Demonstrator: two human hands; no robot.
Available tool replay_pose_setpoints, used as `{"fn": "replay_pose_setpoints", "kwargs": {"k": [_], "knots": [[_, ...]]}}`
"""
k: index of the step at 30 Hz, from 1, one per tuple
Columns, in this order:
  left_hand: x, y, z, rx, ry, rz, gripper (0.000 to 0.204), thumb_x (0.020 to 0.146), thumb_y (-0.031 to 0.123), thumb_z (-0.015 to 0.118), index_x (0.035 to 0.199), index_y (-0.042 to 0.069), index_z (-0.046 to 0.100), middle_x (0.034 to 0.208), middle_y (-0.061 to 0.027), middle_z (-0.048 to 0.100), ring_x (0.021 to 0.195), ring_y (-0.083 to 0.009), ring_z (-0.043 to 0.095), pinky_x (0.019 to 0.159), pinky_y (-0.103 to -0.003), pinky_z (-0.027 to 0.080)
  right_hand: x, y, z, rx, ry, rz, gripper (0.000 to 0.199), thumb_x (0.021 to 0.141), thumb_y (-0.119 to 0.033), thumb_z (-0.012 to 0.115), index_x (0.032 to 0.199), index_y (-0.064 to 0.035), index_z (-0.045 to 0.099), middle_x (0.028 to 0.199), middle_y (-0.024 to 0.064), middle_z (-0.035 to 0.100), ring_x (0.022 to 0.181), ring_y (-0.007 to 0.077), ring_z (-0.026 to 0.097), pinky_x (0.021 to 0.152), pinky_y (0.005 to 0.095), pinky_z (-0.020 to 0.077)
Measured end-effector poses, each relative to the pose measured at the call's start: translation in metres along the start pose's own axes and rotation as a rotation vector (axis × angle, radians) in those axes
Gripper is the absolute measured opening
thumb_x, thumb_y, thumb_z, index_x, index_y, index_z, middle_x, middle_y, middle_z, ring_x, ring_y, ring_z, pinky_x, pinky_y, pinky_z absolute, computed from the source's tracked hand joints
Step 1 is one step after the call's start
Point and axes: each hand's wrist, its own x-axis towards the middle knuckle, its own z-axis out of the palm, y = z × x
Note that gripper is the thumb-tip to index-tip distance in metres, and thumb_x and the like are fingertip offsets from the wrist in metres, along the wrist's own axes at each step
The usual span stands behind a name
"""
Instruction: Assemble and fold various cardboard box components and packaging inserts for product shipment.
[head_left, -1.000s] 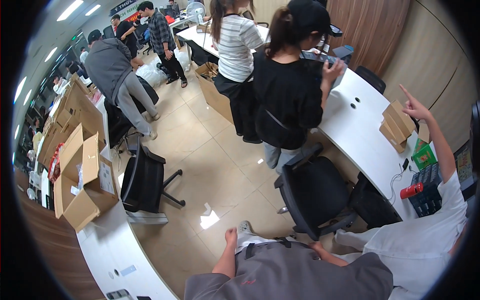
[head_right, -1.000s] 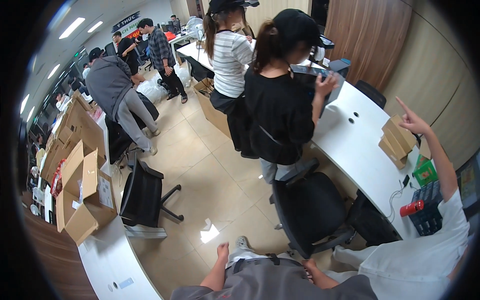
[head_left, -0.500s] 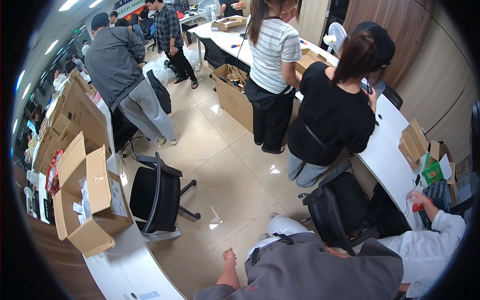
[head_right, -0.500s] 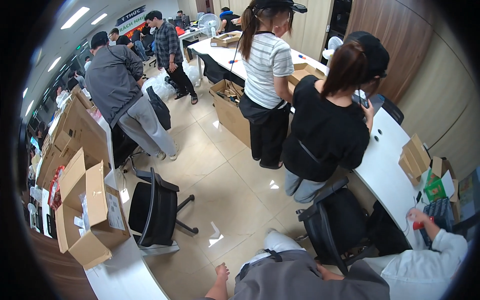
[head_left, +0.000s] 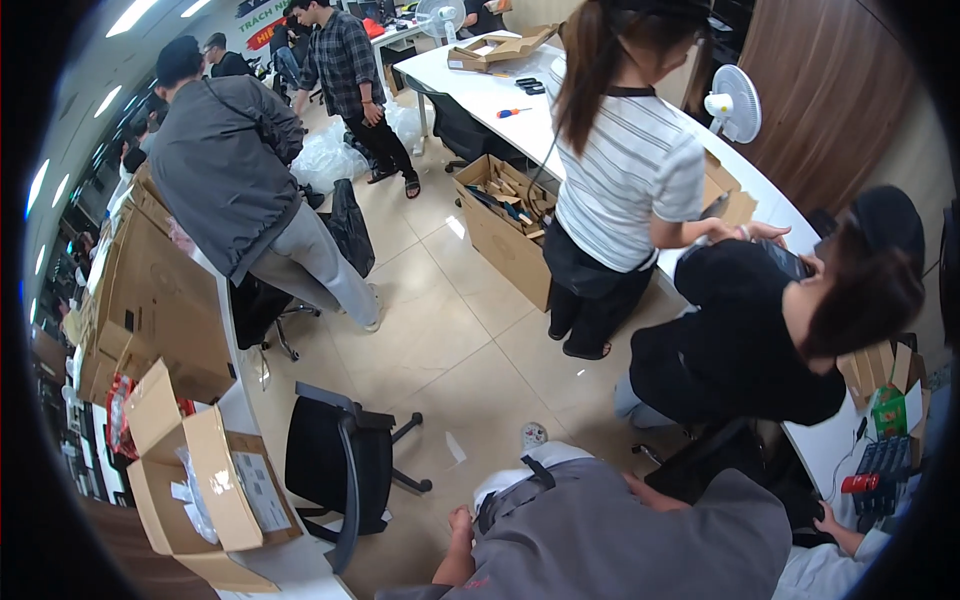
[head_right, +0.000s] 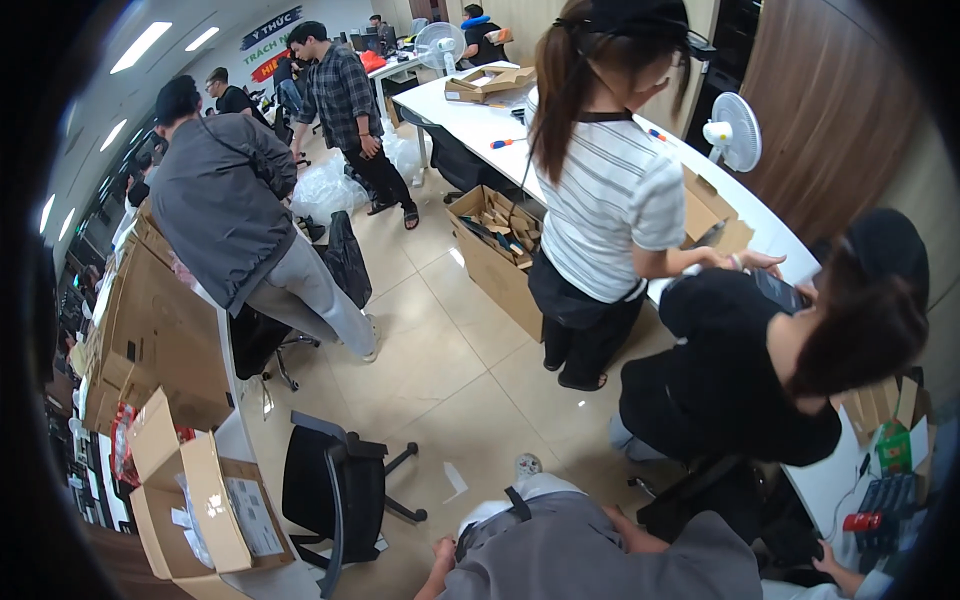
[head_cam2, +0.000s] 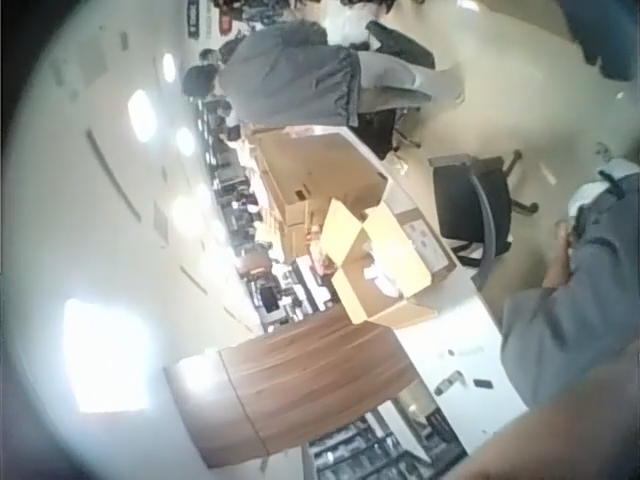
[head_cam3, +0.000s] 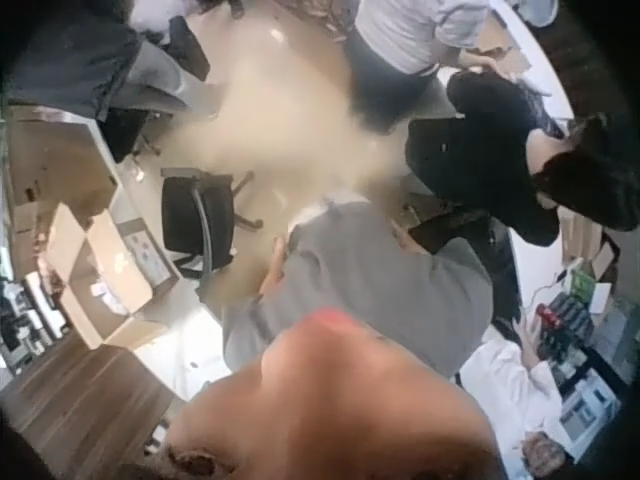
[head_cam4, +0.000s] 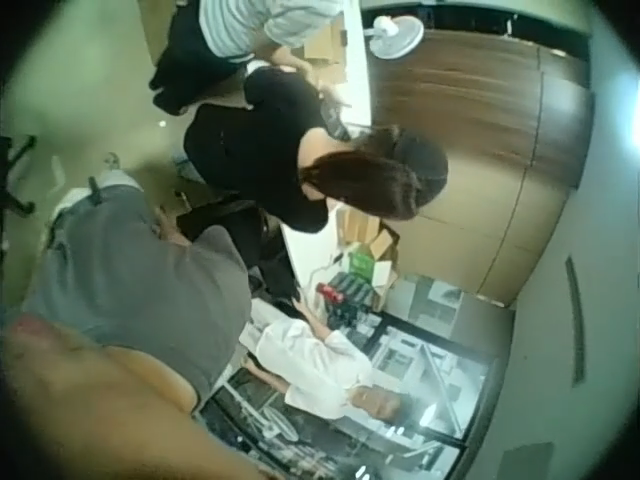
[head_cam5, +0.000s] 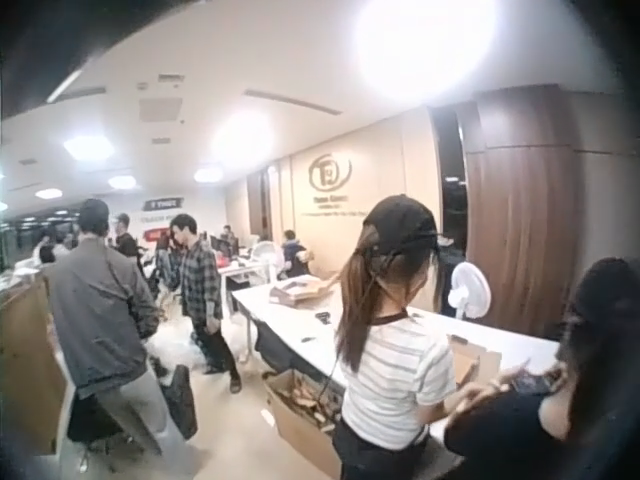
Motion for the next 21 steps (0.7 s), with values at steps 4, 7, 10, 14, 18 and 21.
{"fn": "replay_pose_setpoints", "kwargs": {"k": [4, 7, 10, 14, 18, 21], "knots": [[0.026, 0.094, 0.01, -0.156, 0.08, 0.047, 0.02, 0.091, 0.023, 0.061, 0.088, 0.004, 0.061, 0.069, -0.0014, 0.056, 0.058, -0.0122, 0.051, 0.048, -0.03, 0.04, 0.082, -0.122, 0.019, -0.369, -0.081, -0.127, 0.045, 0.084, -0.036, 0.065, 0.11, 0.0015, 0.067, 0.102, 0.0159, 0.069, 0.091, 0.0276, 0.064, 0.077, 0.0415, 0.051], [0.062, 0.153, 0.022, -0.156, 0.121, 0.119, 0.019, 0.09, 0.023, 0.061, 0.088, 0.004, 0.063, 0.071, -0.0014, 0.058, 0.06, -0.0125, 0.053, 0.05, -0.03, 0.041, 0.112, -0.238, 0.037, -0.319, -0.105, -0.16, 0.041, 0.087, -0.036, 0.065, 0.105, 0.0, 0.067, 0.093, 0.0118, 0.067, 0.083, 0.0234, 0.064, 0.07, 0.0389, 0.0518], [0.104, 0.204, 0.034, -0.051, 0.159, 0.104, 0.027, 0.087, 0.023, 0.06, 0.083, -0.003, 0.066, 0.077, -0.0073, 0.064, 0.067, -0.0167, 0.057, 0.06, -0.033, 0.045, 0.133, -0.361, 0.056, -0.145, -0.199, -0.134, 0.034, 0.088, -0.034, 0.065, 0.102, -0.0024, 0.066, 0.086, 0.0072, 0.066, 0.076, 0.0164, 0.062, 0.064, 0.0342, 0.0516], [0.169, 0.283, 0.046, -0.042, 0.164, -0.017, 0.026, 0.087, 0.023, 0.061, 0.083, -0.002, 0.065, 0.075, -0.0068, 0.062, 0.065, -0.0162, 0.057, 0.058, -0.032, 0.045, 0.176, -0.502, 0.096, 0.08, -0.152, -0.131, 0.028, 0.089, -0.029, 0.065, 0.102, -0.0042, 0.064, 0.085, 0.0039, 0.065, 0.073, 0.0116, 0.062, 0.062, 0.029, 0.0524], [0.242, 0.402, 0.05, -0.096, 0.097, -0.082, 0.025, 0.087, 0.024, 0.062, 0.082, 0.0, 0.063, 0.073, -0.0062, 0.06, 0.063, -0.0156, 0.056, 0.055, -0.032, 0.045, 0.206, -0.607, 0.109, 0.168, -0.147, -0.02, 0.027, 0.09, -0.027, 0.064, 0.104, -0.0039, 0.063, 0.085, 0.004, 0.066, 0.073, 0.0117, 0.062, 0.061, 0.0266, 0.0522], [0.3, 0.517, 0.057, -0.137, 0.005, -0.031, 0.024, 0.088, 0.024, 0.063, 0.081, 0.001, 0.063, 0.071, -0.0058, 0.058, 0.062, -0.0151, 0.055, 0.053, -0.032, 0.045, 0.216, -0.681, 0.115, 0.24, -0.07, -0.045, 0.027, 0.09, -0.027, 0.064, 0.104, -0.0044, 0.063, 0.085, 0.0048, 0.066, 0.072, 0.0132, 0.064, 0.063, 0.0279, 0.0518]]}}
